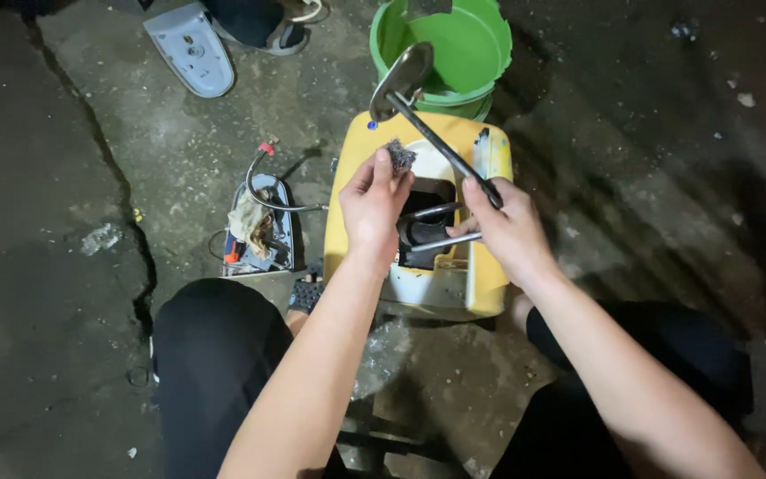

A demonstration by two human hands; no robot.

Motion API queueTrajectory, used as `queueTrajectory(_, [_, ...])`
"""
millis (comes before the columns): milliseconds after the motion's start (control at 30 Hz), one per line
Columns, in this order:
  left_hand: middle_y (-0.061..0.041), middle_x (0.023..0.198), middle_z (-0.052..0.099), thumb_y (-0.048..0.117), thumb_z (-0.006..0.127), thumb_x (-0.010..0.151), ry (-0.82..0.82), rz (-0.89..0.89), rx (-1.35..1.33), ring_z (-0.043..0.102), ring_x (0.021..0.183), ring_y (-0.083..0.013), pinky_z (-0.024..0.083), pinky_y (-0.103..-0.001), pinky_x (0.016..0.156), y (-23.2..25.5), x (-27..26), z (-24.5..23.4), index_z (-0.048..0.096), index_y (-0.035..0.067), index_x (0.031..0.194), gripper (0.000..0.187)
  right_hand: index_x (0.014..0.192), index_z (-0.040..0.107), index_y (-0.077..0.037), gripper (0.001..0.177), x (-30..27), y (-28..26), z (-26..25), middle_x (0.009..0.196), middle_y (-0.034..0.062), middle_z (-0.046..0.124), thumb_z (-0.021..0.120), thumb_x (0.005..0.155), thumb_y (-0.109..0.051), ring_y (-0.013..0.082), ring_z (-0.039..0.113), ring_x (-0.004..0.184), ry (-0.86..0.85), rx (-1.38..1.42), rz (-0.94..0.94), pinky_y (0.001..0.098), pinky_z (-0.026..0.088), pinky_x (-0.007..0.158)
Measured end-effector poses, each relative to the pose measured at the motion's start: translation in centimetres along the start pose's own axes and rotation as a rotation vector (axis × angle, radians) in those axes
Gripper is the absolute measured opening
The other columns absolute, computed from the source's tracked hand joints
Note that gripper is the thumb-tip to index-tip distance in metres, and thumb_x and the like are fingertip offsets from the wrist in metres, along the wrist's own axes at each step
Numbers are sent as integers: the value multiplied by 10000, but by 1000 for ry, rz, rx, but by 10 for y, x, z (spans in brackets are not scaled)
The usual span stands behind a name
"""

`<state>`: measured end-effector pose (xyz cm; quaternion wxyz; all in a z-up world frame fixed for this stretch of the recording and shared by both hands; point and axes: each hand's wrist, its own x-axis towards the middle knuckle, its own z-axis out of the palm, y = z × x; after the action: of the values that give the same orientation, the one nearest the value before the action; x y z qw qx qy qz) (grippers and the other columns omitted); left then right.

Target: The person disassembles a yellow and white appliance, removing the top cover and a metal heating element. They then use a tool to clean the heating element and reassemble the appliance.

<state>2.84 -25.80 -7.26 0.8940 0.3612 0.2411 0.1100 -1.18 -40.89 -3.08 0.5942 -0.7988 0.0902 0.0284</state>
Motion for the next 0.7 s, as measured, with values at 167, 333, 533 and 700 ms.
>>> queueTrajectory(167, [-324, 1097, 664, 154, 760, 947, -80, -17, 67, 692, 1015, -389, 589, -565, 942, -10, 15, 4, 649, -112, 1240, 411, 881, 617, -44, 397, 4, -11, 9, 665, 58, 571, 640, 1047, -404, 250, 758, 638, -8, -30, 3, 303, 594, 546])
queueTrajectory(333, [-64, 851, 768, 359, 783, 887, 3, -48, 595, 760, 856, -209, 638, -383, 795, 2, 5, 3, 794, 155, 1056, 265, 981, 689, -78, 443, 15, -13, 23, 684, 99, 662, 661, 979, -520, 280, 757, 723, 12, -258, 15, 389, 577, 617])
queueTrajectory(533, [78, 644, 735, 505, 836, 752, 96, -2, 972, 772, 800, -160, 575, -317, 876, 11, 14, 0, 822, 389, 902, 190, 983, 699, -129, 452, -24, -33, 34, 664, 122, 672, 625, 956, -575, 346, 737, 777, 71, -434, 134, 468, 538, 694])
queueTrajectory(700, [-87, 796, 793, 414, 800, 812, 138, 56, 1002, 754, 990, -322, 543, -394, 915, 16, -14, -1, 830, 244, 951, 222, 992, 703, -78, 469, -30, -27, 28, 734, 190, 697, 653, 937, -542, 400, 729, 859, 65, -441, 181, 480, 538, 740])
